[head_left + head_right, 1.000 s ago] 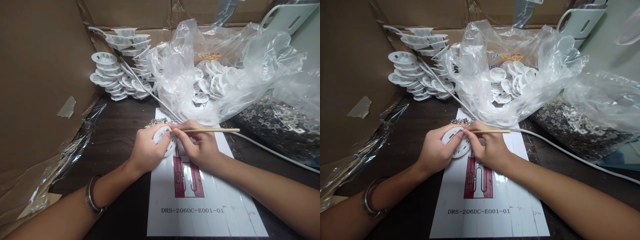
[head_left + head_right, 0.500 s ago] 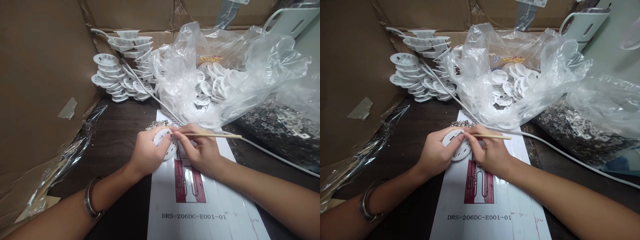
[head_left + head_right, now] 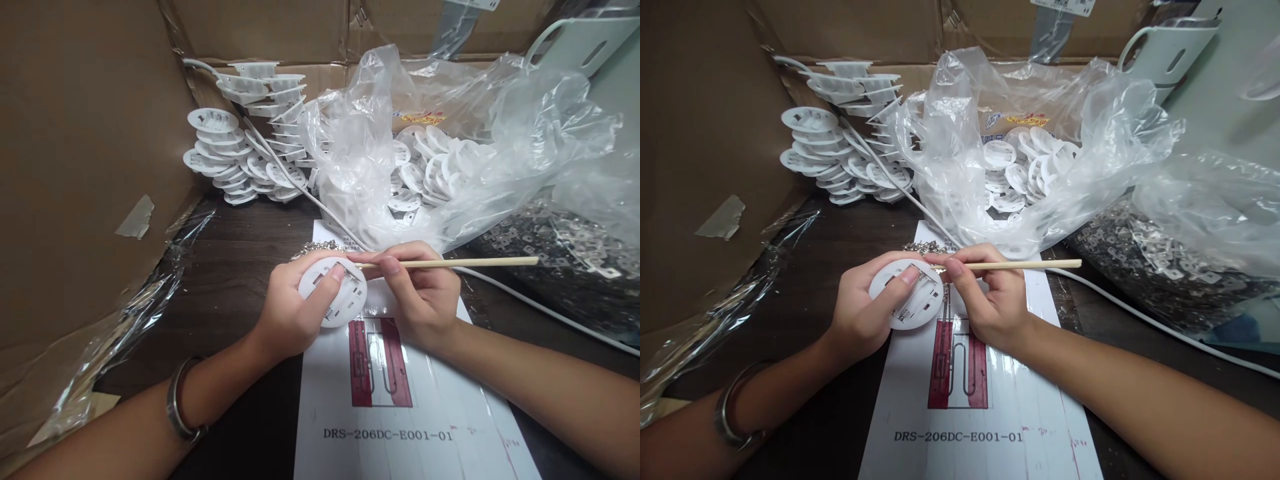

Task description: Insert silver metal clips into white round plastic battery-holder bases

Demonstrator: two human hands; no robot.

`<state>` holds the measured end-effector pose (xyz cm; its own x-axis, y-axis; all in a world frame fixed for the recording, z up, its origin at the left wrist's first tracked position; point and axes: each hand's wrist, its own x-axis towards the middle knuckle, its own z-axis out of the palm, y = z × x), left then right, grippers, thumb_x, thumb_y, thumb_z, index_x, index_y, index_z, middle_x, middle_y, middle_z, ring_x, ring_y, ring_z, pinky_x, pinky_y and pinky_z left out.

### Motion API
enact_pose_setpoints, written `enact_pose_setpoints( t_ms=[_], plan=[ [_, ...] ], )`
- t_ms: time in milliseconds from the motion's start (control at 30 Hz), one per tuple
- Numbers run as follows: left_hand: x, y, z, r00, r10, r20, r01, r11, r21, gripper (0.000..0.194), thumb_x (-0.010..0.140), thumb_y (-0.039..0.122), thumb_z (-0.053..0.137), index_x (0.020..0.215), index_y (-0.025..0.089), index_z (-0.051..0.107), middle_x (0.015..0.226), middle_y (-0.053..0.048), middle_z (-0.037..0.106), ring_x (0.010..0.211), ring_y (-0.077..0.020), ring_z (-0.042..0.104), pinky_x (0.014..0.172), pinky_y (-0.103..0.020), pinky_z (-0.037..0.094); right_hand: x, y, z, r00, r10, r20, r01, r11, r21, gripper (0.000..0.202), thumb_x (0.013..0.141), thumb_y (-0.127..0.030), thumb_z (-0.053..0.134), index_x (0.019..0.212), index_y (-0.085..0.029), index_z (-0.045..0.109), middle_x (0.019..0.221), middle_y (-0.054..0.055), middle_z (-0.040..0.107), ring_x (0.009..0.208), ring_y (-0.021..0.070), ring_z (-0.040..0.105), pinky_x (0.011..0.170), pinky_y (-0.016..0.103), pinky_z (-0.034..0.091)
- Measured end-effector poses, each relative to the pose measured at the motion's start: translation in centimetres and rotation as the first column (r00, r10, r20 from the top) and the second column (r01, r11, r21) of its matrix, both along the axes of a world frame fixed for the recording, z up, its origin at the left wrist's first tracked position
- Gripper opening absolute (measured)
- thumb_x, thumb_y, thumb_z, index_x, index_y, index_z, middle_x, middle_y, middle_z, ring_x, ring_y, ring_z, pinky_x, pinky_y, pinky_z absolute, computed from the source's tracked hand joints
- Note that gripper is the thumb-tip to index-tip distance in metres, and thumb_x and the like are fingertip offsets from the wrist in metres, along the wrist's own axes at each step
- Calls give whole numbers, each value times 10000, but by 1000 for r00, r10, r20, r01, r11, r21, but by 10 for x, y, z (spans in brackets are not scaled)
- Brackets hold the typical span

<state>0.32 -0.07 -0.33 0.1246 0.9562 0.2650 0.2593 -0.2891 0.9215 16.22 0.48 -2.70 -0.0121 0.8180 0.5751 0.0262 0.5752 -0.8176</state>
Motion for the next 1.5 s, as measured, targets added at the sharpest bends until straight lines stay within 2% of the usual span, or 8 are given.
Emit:
enact_pose_setpoints(
  t_ms=[200,333,467,633,833,1167,1300,1500],
  plan=[
    [0,1,-2,996,84,-33,-84,996,-1,175,833,293,559,847,177,689,759,-19,697,665,-150,628,588,-250,506,0,3,-2,997,-2,-83,-9,991,-135,100,931,-269,546,896,-191,599,647,-30,667,514,96,632,526,225,532],
    [0,4,-3,989,144,-39,-144,989,-11,171,832,309,570,846,183,684,718,2,678,629,-140,606,558,-235,483,3,8,-2,998,58,26,-51,976,-213,145,932,-285,525,898,-194,633,711,-19,677,563,87,630,555,222,522],
    [0,6,-2,982,182,-42,-182,983,0,154,829,296,567,847,182,669,745,5,679,665,-141,609,589,-228,487,4,10,2,986,124,108,-92,960,-264,160,871,-299,596,781,-172,634,613,-23,626,548,86,587,504,205,467],
    [0,7,-3,979,202,-32,-202,979,7,155,834,272,541,850,171,656,732,5,655,658,-135,586,584,-218,477,1,7,7,971,90,221,-24,958,-285,303,823,-340,630,600,-150,552,501,-18,541,449,66,469,424,203,354],
    [0,6,-4,987,153,-47,-153,988,-11,149,845,268,533,868,173,645,764,1,654,690,-141,588,611,-226,480,3,7,8,941,192,280,-105,948,-299,241,858,-339,581,720,-147,627,544,-22,561,478,65,491,453,193,382],
    [2,2,-4,990,-6,143,25,991,-133,248,873,314,525,985,140,662,634,-3,623,541,-121,566,460,-209,427,9,11,1,942,322,-94,-324,797,-510,319,931,-404,519,717,-167,517,498,-31,537,458,76,505,441,185,381],
    [3,2,-4,989,-5,148,27,989,-145,266,899,331,486,900,142,673,592,0,579,572,-125,556,492,-210,423,8,13,0,925,304,-228,-380,751,-541,317,914,-353,552,663,-164,506,497,-37,518,459,65,495,441,176,380],
    [2,5,-7,994,27,102,-11,989,-150,253,881,318,532,719,144,620,609,3,568,587,-110,527,529,-203,408,9,15,-1,906,327,-267,-422,728,-541,291,915,-303,542,663,-159,537,524,-33,525,472,64,494,440,177,378]
  ],
)
